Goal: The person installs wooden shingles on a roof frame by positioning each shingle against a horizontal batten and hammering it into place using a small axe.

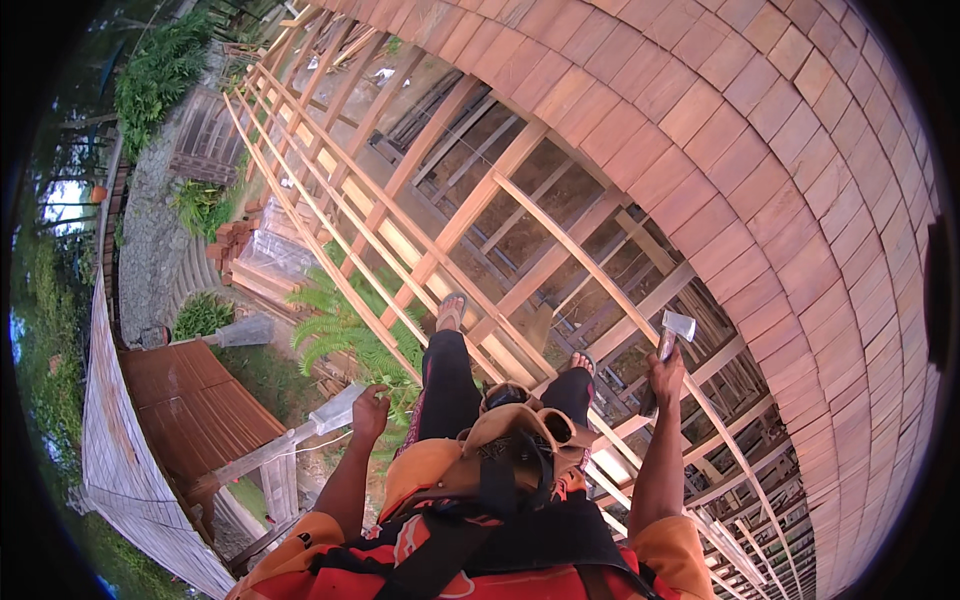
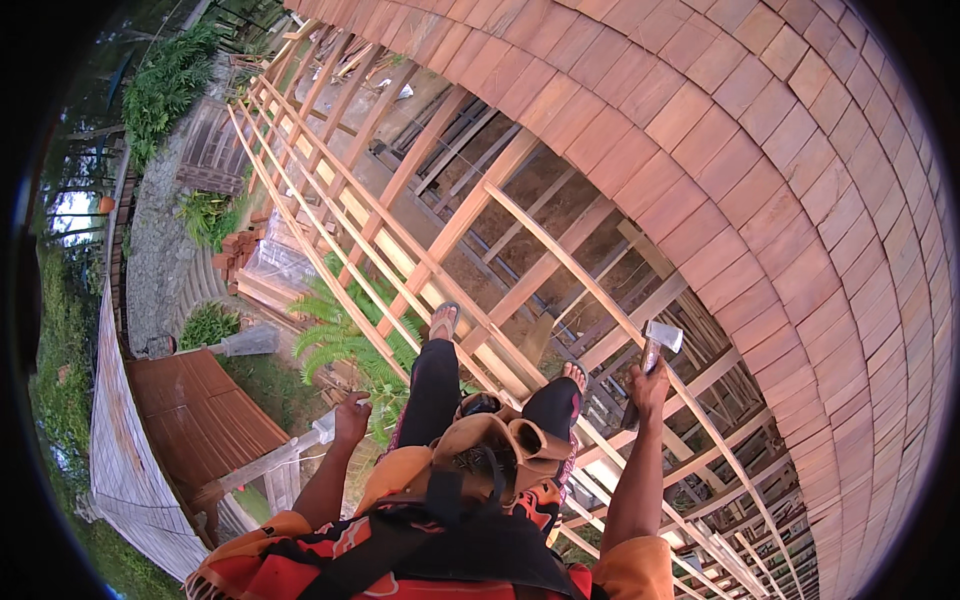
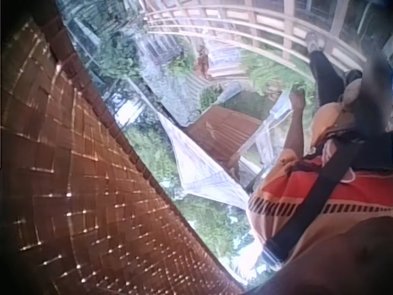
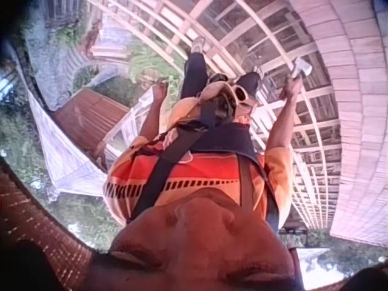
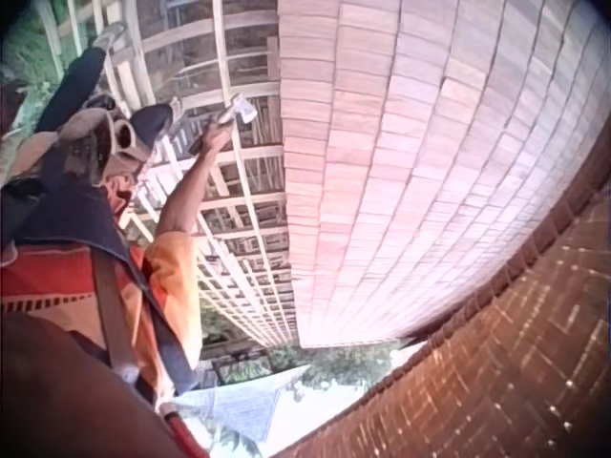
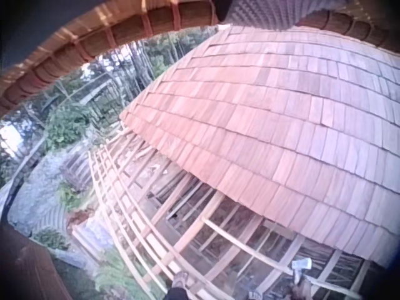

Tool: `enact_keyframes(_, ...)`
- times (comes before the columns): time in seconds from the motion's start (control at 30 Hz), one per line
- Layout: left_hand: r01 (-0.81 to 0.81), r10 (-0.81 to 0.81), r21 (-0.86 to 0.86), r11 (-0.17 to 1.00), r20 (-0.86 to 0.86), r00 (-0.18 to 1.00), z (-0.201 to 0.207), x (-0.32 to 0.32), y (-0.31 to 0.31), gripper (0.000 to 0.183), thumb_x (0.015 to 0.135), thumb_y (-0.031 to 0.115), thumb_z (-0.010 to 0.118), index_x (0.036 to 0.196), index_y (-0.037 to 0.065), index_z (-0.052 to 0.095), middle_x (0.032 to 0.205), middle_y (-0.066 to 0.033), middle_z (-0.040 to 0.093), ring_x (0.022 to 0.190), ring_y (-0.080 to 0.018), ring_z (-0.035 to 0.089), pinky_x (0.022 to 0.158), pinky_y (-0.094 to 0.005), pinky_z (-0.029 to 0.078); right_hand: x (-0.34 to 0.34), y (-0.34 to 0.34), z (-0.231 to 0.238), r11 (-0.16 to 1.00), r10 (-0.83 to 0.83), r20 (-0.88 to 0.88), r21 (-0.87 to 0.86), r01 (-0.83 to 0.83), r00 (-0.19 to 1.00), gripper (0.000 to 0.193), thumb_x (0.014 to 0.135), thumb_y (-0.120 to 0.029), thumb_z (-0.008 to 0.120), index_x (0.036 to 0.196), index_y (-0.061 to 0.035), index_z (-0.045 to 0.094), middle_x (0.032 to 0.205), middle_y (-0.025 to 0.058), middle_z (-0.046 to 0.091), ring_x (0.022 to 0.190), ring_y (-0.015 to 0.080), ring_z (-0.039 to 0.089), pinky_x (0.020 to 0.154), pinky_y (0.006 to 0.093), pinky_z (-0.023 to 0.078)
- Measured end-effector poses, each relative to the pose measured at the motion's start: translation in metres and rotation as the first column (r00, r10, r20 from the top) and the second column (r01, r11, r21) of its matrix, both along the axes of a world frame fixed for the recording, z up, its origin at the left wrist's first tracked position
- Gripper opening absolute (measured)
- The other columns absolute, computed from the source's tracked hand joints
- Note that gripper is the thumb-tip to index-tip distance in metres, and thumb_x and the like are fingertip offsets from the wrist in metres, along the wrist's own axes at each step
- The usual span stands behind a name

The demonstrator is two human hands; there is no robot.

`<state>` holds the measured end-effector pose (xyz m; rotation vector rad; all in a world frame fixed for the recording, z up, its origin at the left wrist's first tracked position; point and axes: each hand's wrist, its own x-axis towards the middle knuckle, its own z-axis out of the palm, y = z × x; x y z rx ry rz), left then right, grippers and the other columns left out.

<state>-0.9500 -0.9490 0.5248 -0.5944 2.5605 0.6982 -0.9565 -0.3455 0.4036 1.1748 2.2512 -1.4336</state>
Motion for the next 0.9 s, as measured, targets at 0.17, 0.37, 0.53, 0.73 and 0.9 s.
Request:
enact_keyframes(0.17,0.163,-0.162,0.019,0.986,-0.042,0.986,-0.022,-0.09,-0.029,0.028,0.087,0.016,0.066,0.111,0.002,0.068,0.069,-0.0136,0.06,0.06,-0.0235,0.057,0.06,-0.0394,0.046,-0.029,-0.06,0.018,0.99,-0.086,-0.02,0.11,0.088,0.996,0.048,0.081,-0.027,0.07,0.117,0.0028,0.058,0.088,0.0121,0.062,0.075,0.0195,0.061,0.067,0.0358,0.05)
enact_keyframes(0.37,0.358,-0.308,0.132,0.925,-0.294,0.905,-0.03,-0.138,-0.114,0.022,0.095,0.011,0.051,0.106,0.0,0.067,0.092,-0.0183,0.066,0.082,-0.0268,0.064,0.078,-0.0394,0.05,-0.068,-0.104,0.008,0.966,-0.241,-0.047,0.086,0.244,0.969,0.042,0.089,-0.03,0.065,0.112,0.0042,0.058,0.089,0.0091,0.062,0.076,0.0183,0.058,0.069,0.0335,0.049)
enact_keyframes(0.53,-0.042,-0.014,0.441,0.896,0.123,0.992,-0.021,-0.159,-0.188,0.021,0.099,0.016,0.05,0.104,0.003,0.066,0.1,-0.0097,0.069,0.093,-0.0167,0.064,0.083,-0.0345,0.049,-0.167,-0.134,0.028,0.931,-0.352,-0.33,-0.024,0.365,0.876,0.045,0.093,-0.025,0.069,0.122,0.004,0.051,0.078,0.0067,0.062,0.065,0.0154,0.061,0.059,0.0305,0.052)
enact_keyframes(0.73,-0.468,0.152,0.693,0.548,0.468,0.871,-0.027,-0.13,-0.163,0.021,0.102,0.026,0.055,0.107,0.006,0.056,0.128,-0.0181,0.061,0.121,-0.0286,0.058,0.107,-0.0439,0.043,-0.223,-0.137,0.028,0.929,-0.328,-0.403,0.029,0.37,0.854,0.041,0.093,-0.025,0.069,0.118,0.0034,0.052,0.074,0.0058,0.061,0.061,0.0142,0.059,0.055,0.0306,0.049)
enact_keyframes(0.9,-0.659,0.233,0.732,0.173,0.619,0.75,-0.032,-0.133,-0.139,0.012,0.103,0.021,0.055,0.105,0.009,0.054,0.13,-0.0185,0.06,0.12,-0.0336,0.059,0.11,-0.0496,0.041,-0.175,-0.21,0.011,0.917,-0.4,-0.323,-0.137,0.375,0.858,0.047,0.091,-0.02,0.07,0.126,0.0054,0.053,0.079,0.0079,0.062,0.063,0.0143,0.06,0.056,0.0311,0.05)
